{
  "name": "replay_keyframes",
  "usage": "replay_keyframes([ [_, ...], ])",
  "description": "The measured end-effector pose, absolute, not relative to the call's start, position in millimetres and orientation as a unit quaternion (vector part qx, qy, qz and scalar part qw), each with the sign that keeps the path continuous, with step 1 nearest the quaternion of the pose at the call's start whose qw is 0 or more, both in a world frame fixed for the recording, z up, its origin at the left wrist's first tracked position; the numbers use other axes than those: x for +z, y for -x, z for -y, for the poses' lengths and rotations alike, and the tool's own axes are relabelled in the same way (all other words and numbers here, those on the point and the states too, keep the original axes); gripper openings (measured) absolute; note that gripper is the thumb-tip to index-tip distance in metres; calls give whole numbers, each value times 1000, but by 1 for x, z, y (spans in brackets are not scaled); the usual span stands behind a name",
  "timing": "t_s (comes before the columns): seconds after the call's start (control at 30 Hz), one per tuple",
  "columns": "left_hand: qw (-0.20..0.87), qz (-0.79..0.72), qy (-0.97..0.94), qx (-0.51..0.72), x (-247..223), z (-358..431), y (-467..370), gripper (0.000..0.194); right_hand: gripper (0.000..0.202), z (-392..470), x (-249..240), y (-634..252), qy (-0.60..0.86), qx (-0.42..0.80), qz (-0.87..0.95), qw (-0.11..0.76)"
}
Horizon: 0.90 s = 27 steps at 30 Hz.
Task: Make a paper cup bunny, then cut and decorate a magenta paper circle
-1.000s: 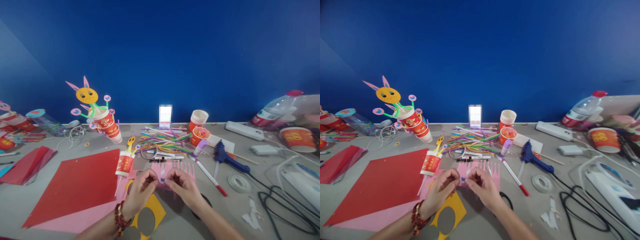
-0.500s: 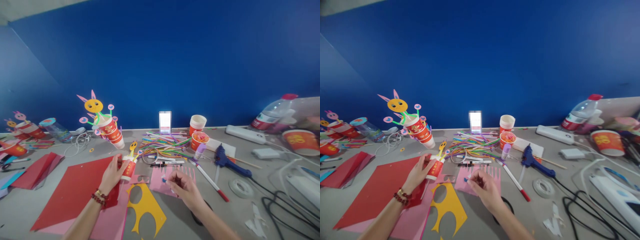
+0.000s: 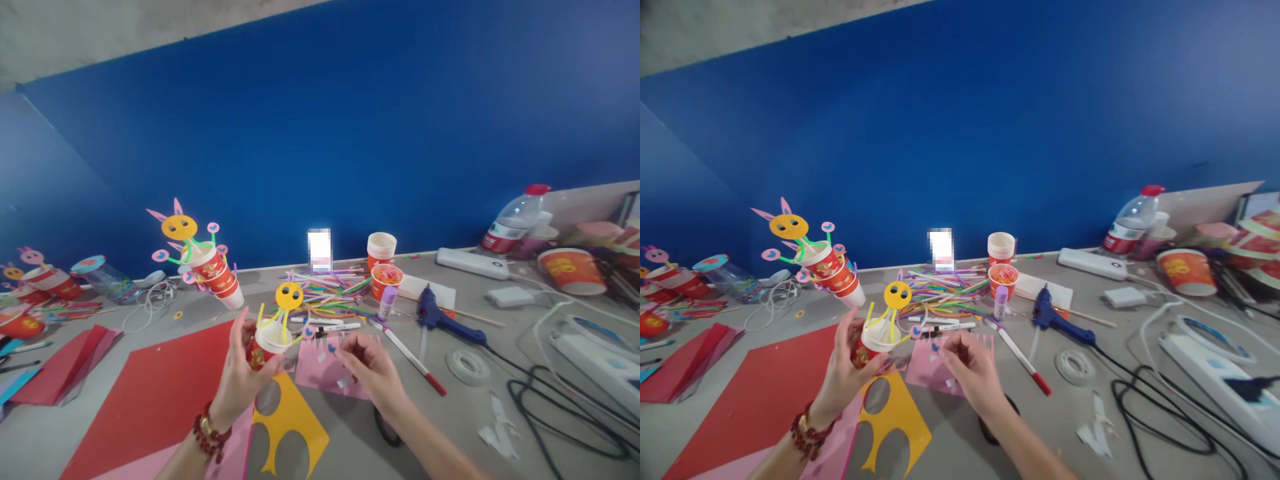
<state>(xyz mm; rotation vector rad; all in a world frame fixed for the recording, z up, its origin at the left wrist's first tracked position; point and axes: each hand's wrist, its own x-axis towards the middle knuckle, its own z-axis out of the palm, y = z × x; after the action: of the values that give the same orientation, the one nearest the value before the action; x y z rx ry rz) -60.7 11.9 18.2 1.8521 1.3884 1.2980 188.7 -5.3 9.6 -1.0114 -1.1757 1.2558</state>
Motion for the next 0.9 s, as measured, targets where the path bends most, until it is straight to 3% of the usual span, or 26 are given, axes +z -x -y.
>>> replay_keyframes([
  [0.17, 214, -476, -740, 424, 26, 3, 34, 69, 32, 2, 12, -199, 427, 482, 404, 650],
  [0.4, 306, -429, -735, 427, 11, 15, 15, 77, 28, 4, 24, -207, 421, 444, 401, 682],
  [0.9, 542, -335, -722, 271, 32, 38, 3, 64, 20, -5, 23, -212, 370, 649, 405, 528],
])
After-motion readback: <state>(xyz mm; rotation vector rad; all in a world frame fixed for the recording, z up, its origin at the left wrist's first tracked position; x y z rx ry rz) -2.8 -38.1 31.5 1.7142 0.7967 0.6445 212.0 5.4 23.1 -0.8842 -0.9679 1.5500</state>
